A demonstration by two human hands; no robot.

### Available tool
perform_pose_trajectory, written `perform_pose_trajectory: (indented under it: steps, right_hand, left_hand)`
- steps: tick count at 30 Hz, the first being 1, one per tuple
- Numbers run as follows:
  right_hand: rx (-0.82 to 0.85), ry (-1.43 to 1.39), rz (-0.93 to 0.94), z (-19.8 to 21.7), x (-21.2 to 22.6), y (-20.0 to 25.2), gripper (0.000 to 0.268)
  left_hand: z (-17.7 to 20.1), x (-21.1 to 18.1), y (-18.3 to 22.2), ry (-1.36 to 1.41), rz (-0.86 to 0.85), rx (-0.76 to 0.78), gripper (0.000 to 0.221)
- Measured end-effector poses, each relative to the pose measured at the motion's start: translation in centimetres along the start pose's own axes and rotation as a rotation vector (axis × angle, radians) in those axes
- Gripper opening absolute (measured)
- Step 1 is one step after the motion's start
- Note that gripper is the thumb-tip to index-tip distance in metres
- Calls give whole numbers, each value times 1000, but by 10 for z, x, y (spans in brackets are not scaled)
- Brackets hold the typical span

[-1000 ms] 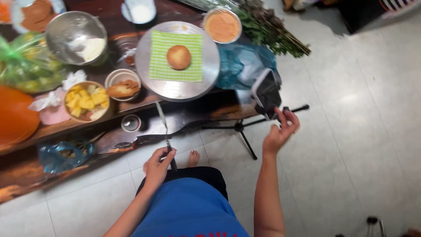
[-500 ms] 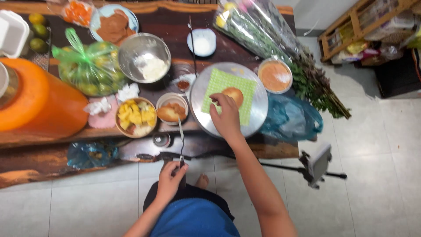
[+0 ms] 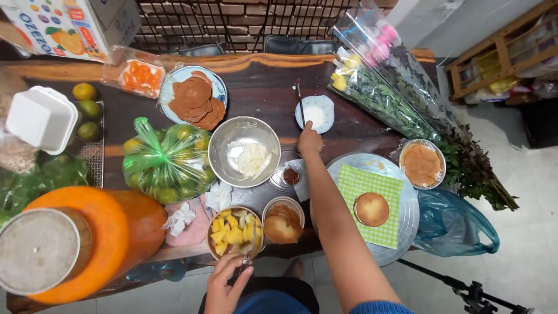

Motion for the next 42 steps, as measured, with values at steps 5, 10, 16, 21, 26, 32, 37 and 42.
perform_pose_trajectory:
  steps: [5,10,16,21,26,32,37,42]
  right_hand:
    - [-148,-118,68,12,3,24,30]
    - [-287,-532,119,41,-6,92,24]
    - [-217,-749,36,1,-40,87,20]
    - [-65,-977,49,14,-38,85,20]
    - [-31,-1320,222,42,-37,102,27]
    - [-381,-934,417,84,-38,135,15]
    - [-500,-883,402,84,-49,143,16]
    - [-447,-999,327,82,-63,151,19]
  left_hand:
    - [14,-6,-36,5,197,35,21]
    - [9,-10,-55,34,54,49,22]
    - [0,-16,-63,53,32,140,22]
    - [-2,-16,-59,37,44,122,22]
    - [-2,-13,-55,20,57,113,22]
    - [-7,-15,-57,-4,49,110,23]
    - [-14,-27,-58,41,185,157,24]
    - [-21,-39,-57,27,54,182,21]
Point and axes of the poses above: each hand's wrist, its own y-axis away from the middle knuckle, its own z-axis out of the back of the hand, x = y × z, the point moved 1 cm from there along -y, towards the middle knuckle, and after that the axes turned 1 degree about -z, right-handed, at the moved point
